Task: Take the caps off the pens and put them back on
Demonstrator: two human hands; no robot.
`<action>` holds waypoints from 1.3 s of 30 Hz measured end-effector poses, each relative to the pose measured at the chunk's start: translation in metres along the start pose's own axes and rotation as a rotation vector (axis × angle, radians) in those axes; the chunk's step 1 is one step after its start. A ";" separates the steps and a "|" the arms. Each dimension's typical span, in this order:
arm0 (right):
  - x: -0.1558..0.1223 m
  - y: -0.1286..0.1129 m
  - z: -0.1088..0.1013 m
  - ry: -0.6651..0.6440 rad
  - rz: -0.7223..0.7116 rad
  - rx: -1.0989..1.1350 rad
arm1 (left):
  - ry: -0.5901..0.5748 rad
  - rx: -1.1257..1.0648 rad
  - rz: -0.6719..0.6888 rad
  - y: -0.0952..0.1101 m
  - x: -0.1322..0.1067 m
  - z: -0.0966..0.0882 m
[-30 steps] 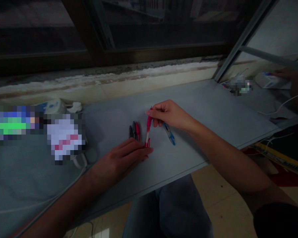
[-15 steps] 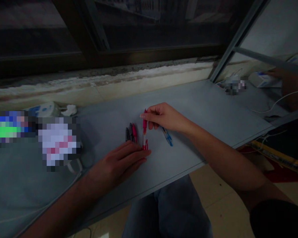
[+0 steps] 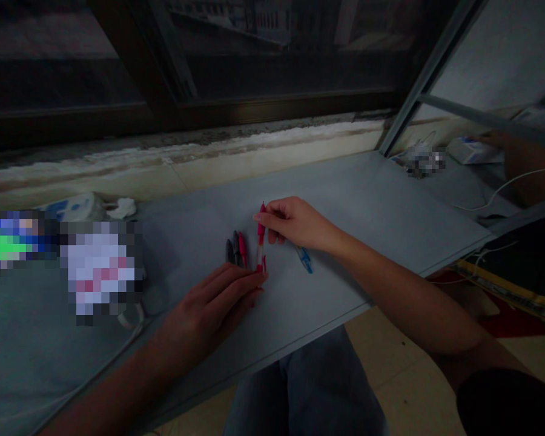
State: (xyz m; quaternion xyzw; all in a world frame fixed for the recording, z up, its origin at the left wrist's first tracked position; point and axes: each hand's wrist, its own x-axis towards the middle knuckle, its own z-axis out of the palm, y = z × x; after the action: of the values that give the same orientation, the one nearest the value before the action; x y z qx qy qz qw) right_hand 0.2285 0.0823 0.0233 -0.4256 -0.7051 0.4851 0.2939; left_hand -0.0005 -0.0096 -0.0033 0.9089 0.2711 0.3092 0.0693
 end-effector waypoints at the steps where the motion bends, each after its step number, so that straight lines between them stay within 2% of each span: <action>1: 0.000 0.000 0.000 0.006 -0.004 0.002 | -0.001 0.000 0.000 0.000 0.000 0.001; 4: -0.001 0.000 0.000 -0.016 -0.030 -0.002 | -0.013 -0.023 0.027 0.002 0.001 0.001; 9: -0.004 -0.004 -0.001 -0.038 -0.030 -0.103 | 0.053 0.017 0.043 0.005 -0.002 -0.002; 14: -0.005 -0.008 -0.002 -0.024 -0.079 -0.129 | -0.016 -0.012 0.065 0.004 0.000 -0.002; 19: -0.005 -0.007 0.000 -0.033 -0.074 -0.098 | 0.063 0.082 0.101 0.002 -0.003 0.001; 32: -0.009 -0.011 0.001 -0.050 -0.118 -0.127 | 0.007 0.078 0.189 0.003 0.004 0.000; 39: -0.010 -0.012 0.002 -0.121 -0.134 -0.157 | 0.026 0.095 0.225 0.005 0.003 -0.001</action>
State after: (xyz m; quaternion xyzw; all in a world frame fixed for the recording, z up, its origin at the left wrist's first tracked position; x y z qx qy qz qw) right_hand 0.2280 0.0702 0.0339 -0.3689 -0.7842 0.4327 0.2484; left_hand 0.0028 -0.0123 0.0004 0.9318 0.1827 0.3135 -0.0122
